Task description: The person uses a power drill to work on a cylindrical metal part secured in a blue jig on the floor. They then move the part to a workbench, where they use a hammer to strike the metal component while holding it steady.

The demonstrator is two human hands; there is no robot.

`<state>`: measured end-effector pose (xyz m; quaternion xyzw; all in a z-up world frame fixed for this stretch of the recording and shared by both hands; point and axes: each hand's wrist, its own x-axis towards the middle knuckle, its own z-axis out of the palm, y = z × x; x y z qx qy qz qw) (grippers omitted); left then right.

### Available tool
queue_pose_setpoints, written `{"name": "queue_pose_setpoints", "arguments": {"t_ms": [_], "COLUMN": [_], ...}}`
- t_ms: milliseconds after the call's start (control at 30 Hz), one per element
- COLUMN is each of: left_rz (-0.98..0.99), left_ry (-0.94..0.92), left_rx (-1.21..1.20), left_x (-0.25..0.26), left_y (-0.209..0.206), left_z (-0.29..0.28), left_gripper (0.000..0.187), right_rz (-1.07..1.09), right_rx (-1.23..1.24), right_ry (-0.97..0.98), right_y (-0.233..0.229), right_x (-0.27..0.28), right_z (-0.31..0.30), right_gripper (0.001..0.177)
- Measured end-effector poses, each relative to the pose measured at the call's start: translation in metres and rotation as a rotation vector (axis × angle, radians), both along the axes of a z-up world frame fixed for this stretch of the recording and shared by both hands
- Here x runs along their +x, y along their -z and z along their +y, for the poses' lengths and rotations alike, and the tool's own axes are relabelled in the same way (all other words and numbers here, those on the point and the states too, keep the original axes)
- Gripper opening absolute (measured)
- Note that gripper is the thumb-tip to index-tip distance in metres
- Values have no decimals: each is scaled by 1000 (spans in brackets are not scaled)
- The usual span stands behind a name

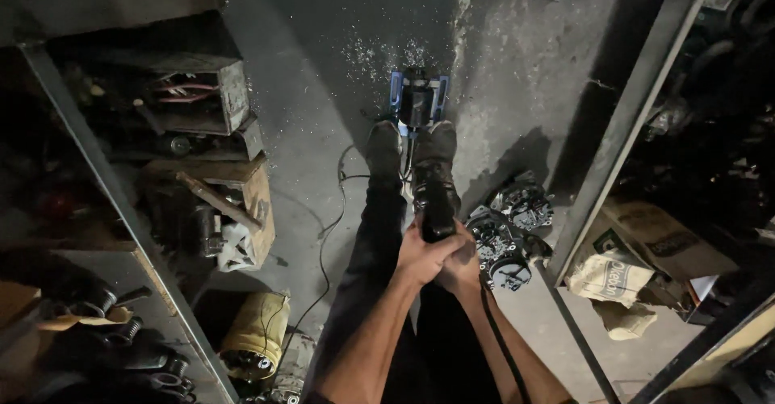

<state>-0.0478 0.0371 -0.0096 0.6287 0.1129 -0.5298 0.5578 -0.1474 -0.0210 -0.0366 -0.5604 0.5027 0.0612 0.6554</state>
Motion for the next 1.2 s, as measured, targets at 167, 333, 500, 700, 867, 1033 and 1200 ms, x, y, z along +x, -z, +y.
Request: {"name": "queue_pose_setpoints", "arguments": {"t_ms": [167, 333, 500, 700, 867, 1033, 1200], "left_rz": [-48, 103, 79, 84, 86, 56, -49], "left_ry": [80, -1, -31, 30, -27, -14, 91], "left_rx": [98, 50, 45, 182, 102, 85, 132], "left_x": [8, 11, 11, 16, 9, 10, 20], "left_y": [-7, -4, 1, 0, 12, 16, 14], "left_z": [-8, -10, -11, -17, -13, -11, -16], "left_gripper": [48, 46, 47, 51, 49, 49, 54], "right_rz": [-86, -79, -136, -130, -234, -176, -190], "right_rx": [176, 172, 299, 122, 299, 211, 75], "right_ry": [211, 200, 313, 182, 336, 232, 127], "right_y": [-6, -10, -3, 10, 4, -12, -9], "right_x": [10, 15, 14, 5, 15, 31, 34], "right_z": [-1, -5, -5, -5, -8, -17, -17], "right_gripper": [29, 27, 28, 31, 37, 38, 27]}}
